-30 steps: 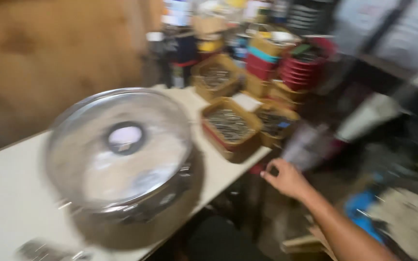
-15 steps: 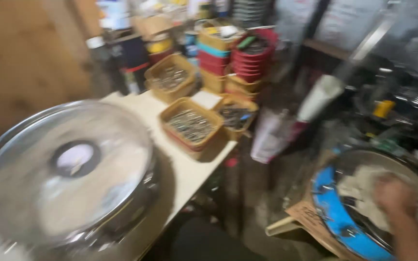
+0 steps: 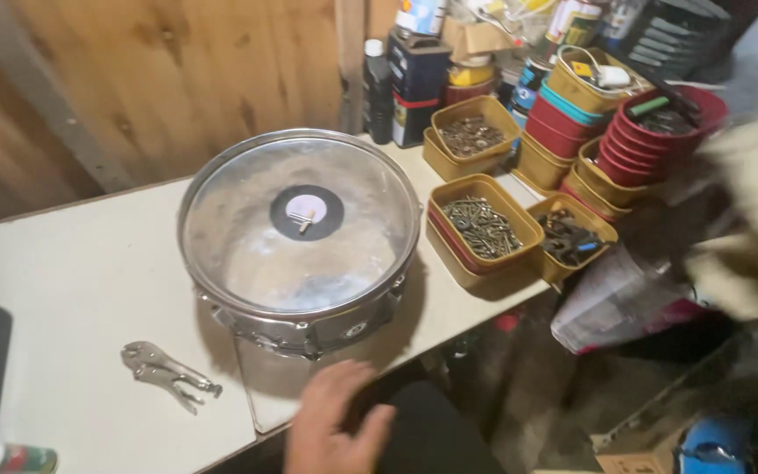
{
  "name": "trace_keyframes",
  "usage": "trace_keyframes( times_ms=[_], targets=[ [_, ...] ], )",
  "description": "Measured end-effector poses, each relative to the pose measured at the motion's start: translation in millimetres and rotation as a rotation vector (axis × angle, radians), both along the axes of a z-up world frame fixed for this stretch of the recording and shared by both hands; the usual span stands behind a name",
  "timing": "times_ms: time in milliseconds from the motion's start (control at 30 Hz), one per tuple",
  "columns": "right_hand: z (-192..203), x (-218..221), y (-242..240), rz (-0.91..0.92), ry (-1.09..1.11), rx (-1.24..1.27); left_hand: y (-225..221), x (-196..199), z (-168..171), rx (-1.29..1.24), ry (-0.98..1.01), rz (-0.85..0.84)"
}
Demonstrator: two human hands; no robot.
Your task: Repairing and maintaining a snare drum by applying sealant and cleaning the components
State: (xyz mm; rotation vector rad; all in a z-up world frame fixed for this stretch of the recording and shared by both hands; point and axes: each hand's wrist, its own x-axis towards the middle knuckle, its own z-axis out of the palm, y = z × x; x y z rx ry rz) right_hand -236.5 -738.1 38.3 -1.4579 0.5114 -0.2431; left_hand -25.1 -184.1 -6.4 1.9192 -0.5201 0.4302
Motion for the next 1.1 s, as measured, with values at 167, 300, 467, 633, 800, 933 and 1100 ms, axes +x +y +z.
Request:
trace_keyframes(
  times_ms=[167,300,467,633,800,933,1100],
  targets=[
    [-30.6,116.9,179.3,0.148,-0.361,0.504,-59.4,-17.9,28.4,-0.174,-0.119,-0.581],
    [-73.8,183.5,270.3,0.027,-0.068,-0.649,-87.7,-2.5,-6.2,-0.108,0.046,-0.533],
    [-63.5,196.2,289.0,0.108,-0.247,-0.826,-51.6,8.8,-16.6,-0.024,-0.04,-0.307],
    [-43.5,222.8,295.5,0.197,-0.483,-0.959,-30.3,4.7,-31.3,0.013,0.107,-0.086],
    [-63.7,239.1,288.0,0.274,-0.105,-0.722,-11.0,5.6,-17.3,-0.081,0.648,0.27],
    [-93.9,264.0,238.9,0.151,0.019,-0.624,31.5,17.4,-1.0,0.051,0.84,0.519],
    [-64.3,267.2,217.5,-0.019,-0.038,-0.55,50.6,16.6,8.0,-0.047,0.559,0.672]
  ],
)
